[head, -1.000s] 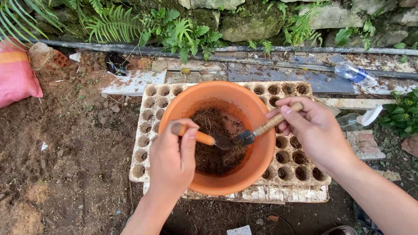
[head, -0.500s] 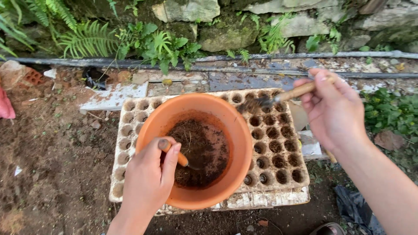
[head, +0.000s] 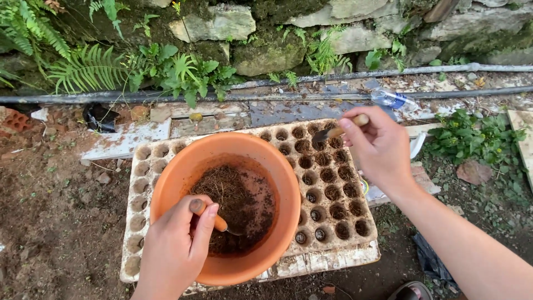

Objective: Filling individual cells of a seedling tray with soil from a larger pot using a small hand trowel

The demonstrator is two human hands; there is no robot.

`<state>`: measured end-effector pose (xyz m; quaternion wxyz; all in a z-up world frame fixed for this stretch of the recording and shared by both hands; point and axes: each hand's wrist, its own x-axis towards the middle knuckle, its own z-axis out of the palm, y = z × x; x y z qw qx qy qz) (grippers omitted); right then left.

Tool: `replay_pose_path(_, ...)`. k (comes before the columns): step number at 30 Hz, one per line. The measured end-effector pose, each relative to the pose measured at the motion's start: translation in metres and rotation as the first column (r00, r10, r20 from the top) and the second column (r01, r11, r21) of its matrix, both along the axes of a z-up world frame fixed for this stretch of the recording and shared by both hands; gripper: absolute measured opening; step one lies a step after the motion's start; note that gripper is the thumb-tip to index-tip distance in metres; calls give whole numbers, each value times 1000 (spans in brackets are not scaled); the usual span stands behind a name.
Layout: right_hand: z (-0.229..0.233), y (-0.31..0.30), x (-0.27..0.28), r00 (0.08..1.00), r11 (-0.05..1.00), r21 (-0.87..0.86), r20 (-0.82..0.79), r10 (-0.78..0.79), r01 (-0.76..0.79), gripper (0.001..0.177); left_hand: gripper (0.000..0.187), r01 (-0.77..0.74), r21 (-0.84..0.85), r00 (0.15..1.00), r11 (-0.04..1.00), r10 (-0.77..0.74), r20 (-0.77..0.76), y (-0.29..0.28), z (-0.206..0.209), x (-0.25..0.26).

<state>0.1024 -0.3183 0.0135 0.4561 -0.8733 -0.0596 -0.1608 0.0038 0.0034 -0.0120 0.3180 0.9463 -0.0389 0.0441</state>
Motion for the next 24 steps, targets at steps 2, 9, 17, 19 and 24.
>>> replay_pose_path(2,2,1,-2,998,1000,-3,56,24,-24,7,29,-7,8,1000,1000,7,-1,0,0,0)
replay_pose_path(9,-16,9,-3,989,988,-109,-114,96,-109,13,31,-10,12,999,1000,10,-39,0,4,-2)
replay_pose_path(17,-9,10,1,970,996,-66,-239,42,-60,12,31,9,8,1000,1000,-9,-17,1,2,-2)
replay_pose_path(19,-8,9,-1,972,992,-91,-226,60,-82,12,31,2,4,1000,1000,-2,-22,1,2,-2)
replay_pose_path(24,-2,17,-2,945,998,-57,-327,4,-24,14,32,17,-4,999,1000,-17,-28,0,4,-1)
